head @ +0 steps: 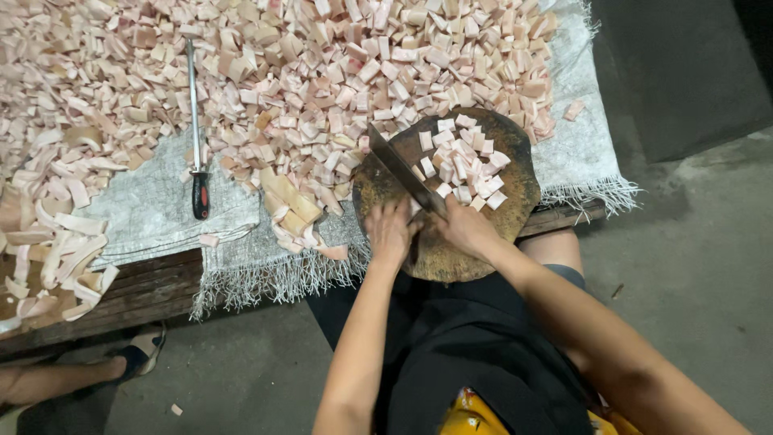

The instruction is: The person sits on the floor and uses a large knife to chop strips of pale meat into small cubes on a round wooden cutting board. The chopped pieces accumulate on a white cloth spread over a low wooden table.

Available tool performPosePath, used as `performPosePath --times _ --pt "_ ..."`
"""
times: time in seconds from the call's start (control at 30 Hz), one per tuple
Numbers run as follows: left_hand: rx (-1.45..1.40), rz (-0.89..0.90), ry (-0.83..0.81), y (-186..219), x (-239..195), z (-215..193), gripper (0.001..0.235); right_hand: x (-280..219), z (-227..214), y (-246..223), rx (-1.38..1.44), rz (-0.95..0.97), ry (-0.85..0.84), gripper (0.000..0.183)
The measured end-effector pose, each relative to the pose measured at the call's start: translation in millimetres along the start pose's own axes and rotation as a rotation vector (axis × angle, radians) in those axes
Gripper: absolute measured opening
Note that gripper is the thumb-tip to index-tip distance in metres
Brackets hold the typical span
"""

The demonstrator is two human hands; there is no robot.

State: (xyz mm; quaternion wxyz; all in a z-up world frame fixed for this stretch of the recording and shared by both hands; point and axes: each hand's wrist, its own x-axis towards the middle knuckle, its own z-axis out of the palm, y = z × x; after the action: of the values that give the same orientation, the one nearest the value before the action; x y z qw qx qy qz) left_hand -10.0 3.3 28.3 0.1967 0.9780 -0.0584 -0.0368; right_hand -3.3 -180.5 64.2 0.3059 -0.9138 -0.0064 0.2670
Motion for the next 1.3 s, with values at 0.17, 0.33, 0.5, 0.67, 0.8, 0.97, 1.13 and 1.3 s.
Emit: performPosePath --times 0.17,0.33,0.5,0.67,0.8,0.97,1.13,1.3 --pt "-0.067 -0.165 -0.061 -16.7 -32.7 -20.0 0.078 -47.7 -10.0 35.9 0.090 0.011 -0.021 0.044" --pt "-0.099 -0.007 0.112 -27.9 -16.7 7.7 0.063 -80.8 -18.8 57.5 -0.006 0.006 0.091 0.046" --pt "-0.048 -0.056 -0.002 -9.7 9.7 16.5 0.053 -98.0 -27.0 39.7 0.100 0.161 0.004 0.042" --pt "0.170 -0.015 0.043 -0.4 31.1 34.7 0.037 -123.6 -16.9 26.6 -0.014 0.089 0.063 0.035" --pt "0.089 -0.015 0.058 -11.1 37.9 59.5 0.029 -133.3 -4.2 32.2 -0.100 -0.026 0.164 0.034" --pt "0.036 0.000 0.101 -18.7 44.0 69.5 0.028 -106.8 -0.9 37.1 -0.105 -0.019 0.051 0.033" --pt "-0.036 -0.083 0.012 -12.6 45.7 62.3 0.028 -52.7 -3.8 19.7 -0.010 -0.059 0.007 0.036" --pt "0.051 0.037 0.044 -8.2 42.1 53.3 0.020 0.5 0.6 -5.0 -0.087 -0.118 0.093 0.040"
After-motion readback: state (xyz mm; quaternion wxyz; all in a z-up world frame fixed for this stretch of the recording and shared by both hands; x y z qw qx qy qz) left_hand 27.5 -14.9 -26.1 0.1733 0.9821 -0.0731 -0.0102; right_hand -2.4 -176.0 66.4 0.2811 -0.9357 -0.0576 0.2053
